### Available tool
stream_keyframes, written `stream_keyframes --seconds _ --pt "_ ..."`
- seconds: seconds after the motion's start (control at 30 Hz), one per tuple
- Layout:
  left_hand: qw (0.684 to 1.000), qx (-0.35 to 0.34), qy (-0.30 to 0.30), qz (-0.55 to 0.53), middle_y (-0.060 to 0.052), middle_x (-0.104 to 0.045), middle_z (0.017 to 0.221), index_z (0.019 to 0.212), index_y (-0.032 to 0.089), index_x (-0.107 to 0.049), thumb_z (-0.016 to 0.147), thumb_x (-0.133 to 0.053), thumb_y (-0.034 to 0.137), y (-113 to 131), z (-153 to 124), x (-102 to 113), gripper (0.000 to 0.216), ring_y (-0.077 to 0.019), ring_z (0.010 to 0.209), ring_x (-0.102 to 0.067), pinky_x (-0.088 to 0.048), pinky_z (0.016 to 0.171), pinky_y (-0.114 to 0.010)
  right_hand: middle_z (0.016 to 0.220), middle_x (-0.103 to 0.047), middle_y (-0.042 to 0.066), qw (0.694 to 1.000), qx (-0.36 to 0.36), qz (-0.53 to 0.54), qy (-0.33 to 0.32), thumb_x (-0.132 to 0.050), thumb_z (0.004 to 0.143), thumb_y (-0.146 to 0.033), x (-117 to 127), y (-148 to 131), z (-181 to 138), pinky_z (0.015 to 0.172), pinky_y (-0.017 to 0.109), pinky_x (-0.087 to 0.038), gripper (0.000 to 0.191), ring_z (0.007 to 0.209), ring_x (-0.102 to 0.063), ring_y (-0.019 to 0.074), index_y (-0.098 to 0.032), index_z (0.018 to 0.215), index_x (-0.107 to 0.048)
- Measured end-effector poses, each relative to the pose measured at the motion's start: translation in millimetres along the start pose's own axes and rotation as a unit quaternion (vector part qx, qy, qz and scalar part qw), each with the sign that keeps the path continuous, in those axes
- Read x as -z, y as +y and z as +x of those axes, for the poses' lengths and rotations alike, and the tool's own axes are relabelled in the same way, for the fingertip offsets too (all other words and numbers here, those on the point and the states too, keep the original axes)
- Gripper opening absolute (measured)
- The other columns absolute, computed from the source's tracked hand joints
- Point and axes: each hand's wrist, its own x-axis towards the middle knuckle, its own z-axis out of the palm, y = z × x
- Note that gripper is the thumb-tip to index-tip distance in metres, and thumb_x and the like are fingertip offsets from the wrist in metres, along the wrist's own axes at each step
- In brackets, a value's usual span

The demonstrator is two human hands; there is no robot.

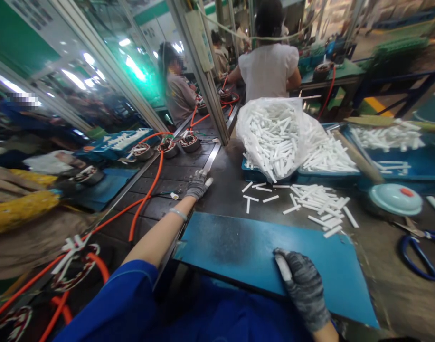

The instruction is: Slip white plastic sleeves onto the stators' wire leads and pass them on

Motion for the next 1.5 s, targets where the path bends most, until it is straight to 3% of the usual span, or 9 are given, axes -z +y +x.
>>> stream_keyframes --seconds 0.53,0.83,1.07,1.5 --pt "1.0 -0.001 0.004 -0.013 -0.01 -0.036 0.169 0.16 0.022 -0.041 0.105 -0.042 0.047 -2.9 2.0 -5.0 0.06 -0.0281 0.16 -0.026 -0.022 0.13 -0.052 0.096 -0.082 0.008 1.0 0.008 0.005 -0.004 -0.047 0.107 -0.043 0.7 0.1 0.1 0.084 0.036 -0.06 0.038 0.085 -0.077 0.0226 -0.021 0.107 -0.078" --pt "1.0 -0.002 0.009 -0.014 -0.009 -0.038 0.168 0.16 0.025 -0.041 0.105 -0.042 0.048 -1.9 1.8 -5.5 0.059 -0.0281 0.16 -0.027 -0.023 0.13 -0.052 0.104 -0.081 0.007 1.0 -0.003 0.026 -0.013 -0.051 0.106 -0.039 -2.2 4.5 -6.7 0.092 0.035 -0.057 0.032 0.093 -0.076 0.0211 -0.022 0.114 -0.076" --pt "1.0 -0.001 0.009 -0.01 -0.009 -0.038 0.168 0.16 0.025 -0.042 0.105 -0.043 0.048 -1.3 1.6 -4.8 0.06 -0.0277 0.159 -0.027 -0.024 0.13 -0.051 0.097 -0.082 0.007 1.0 0.006 0.003 0.015 -0.045 0.108 -0.046 -2.2 1.9 -2.2 0.087 0.035 -0.058 0.042 0.087 -0.076 0.0217 -0.02 0.107 -0.078" --pt "1.0 -0.001 0.006 -0.012 -0.009 -0.037 0.169 0.16 0.021 -0.042 0.105 -0.042 0.049 -3.3 2.2 -6.8 0.061 -0.0291 0.159 -0.027 -0.022 0.13 -0.051 0.101 -0.081 0.007 1.0 0.009 0.006 0.005 -0.047 0.108 -0.04 -1.4 2.7 -6.0 0.093 0.033 -0.055 0.037 0.091 -0.075 0.02 -0.019 0.111 -0.077"
